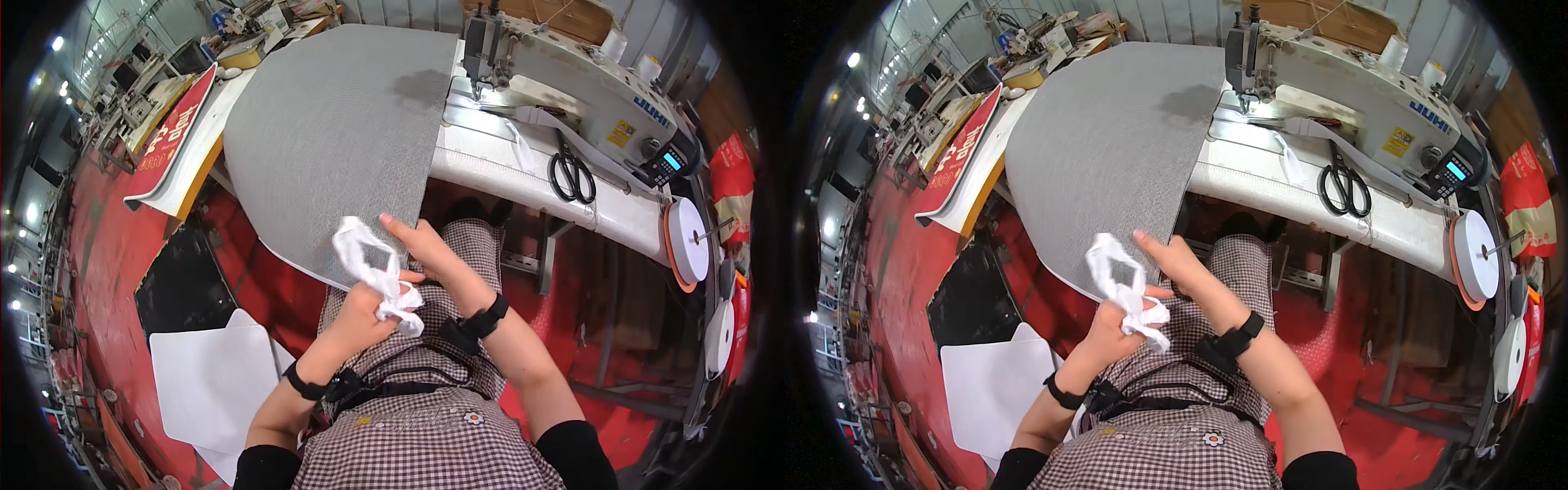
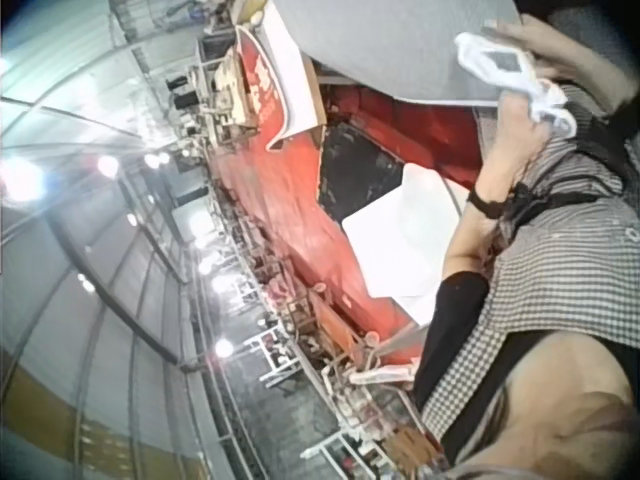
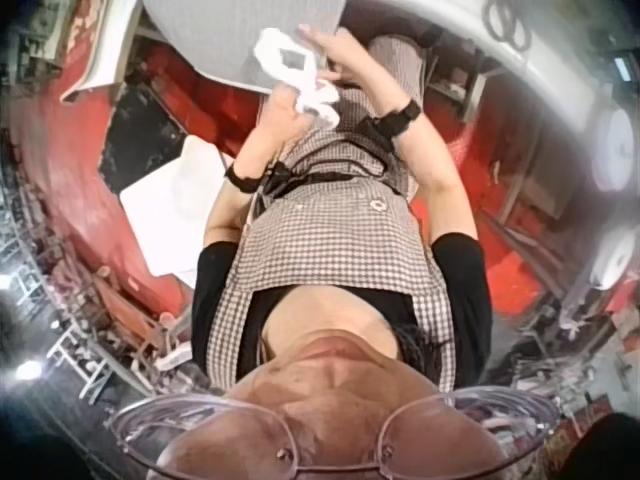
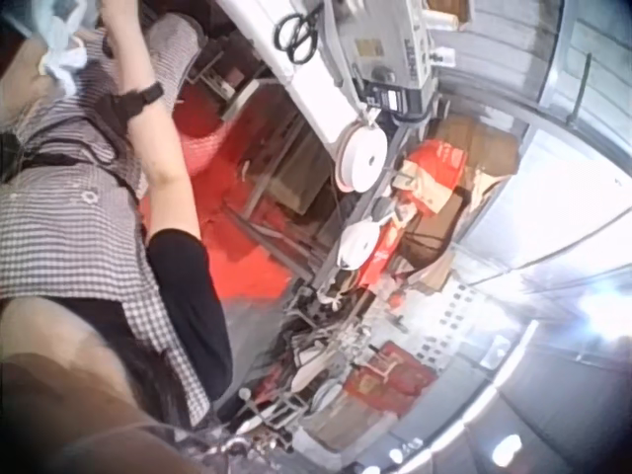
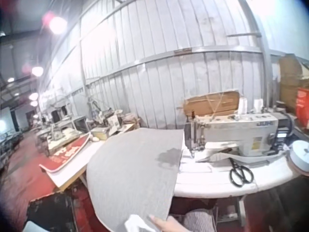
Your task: Using a sewing machine and scissors to trim and assemble fabric covers for chairs.
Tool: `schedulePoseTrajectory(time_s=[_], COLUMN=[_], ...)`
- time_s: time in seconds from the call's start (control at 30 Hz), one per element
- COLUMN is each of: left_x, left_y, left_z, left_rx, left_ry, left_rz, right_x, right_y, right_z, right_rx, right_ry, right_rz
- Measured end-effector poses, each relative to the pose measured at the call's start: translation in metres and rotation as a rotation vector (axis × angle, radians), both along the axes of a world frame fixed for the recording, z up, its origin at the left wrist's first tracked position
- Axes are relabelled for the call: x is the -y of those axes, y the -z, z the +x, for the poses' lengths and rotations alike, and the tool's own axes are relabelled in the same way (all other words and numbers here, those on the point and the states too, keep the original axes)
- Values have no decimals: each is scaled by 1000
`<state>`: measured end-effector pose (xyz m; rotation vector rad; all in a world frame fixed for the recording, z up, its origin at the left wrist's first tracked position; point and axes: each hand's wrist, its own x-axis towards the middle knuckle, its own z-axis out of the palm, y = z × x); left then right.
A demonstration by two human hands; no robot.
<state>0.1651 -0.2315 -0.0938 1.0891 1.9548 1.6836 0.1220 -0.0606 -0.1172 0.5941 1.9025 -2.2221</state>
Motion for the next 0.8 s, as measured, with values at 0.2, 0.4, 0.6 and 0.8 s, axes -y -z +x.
schedulePoseTrajectory(time_s=[0.2, 0.4, 0.6, 0.8], left_x=[-23, -10, 45, 51], left_y=[13, 11, -11, 14], left_z=[-1, 25, -3, -40], left_rx=[44, -61, 399, 41], left_ry=[83, -23, -232, -495], left_rz=[-38, 188, 208, 291], right_x=[-11, -37, -42, -15], right_y=[33, 42, 50, 7], right_z=[-26, -65, -72, -17], right_rx=[-44, -212, -288, -263], right_ry=[244, 533, 398, 221], right_rz=[-79, 186, 67, -144])
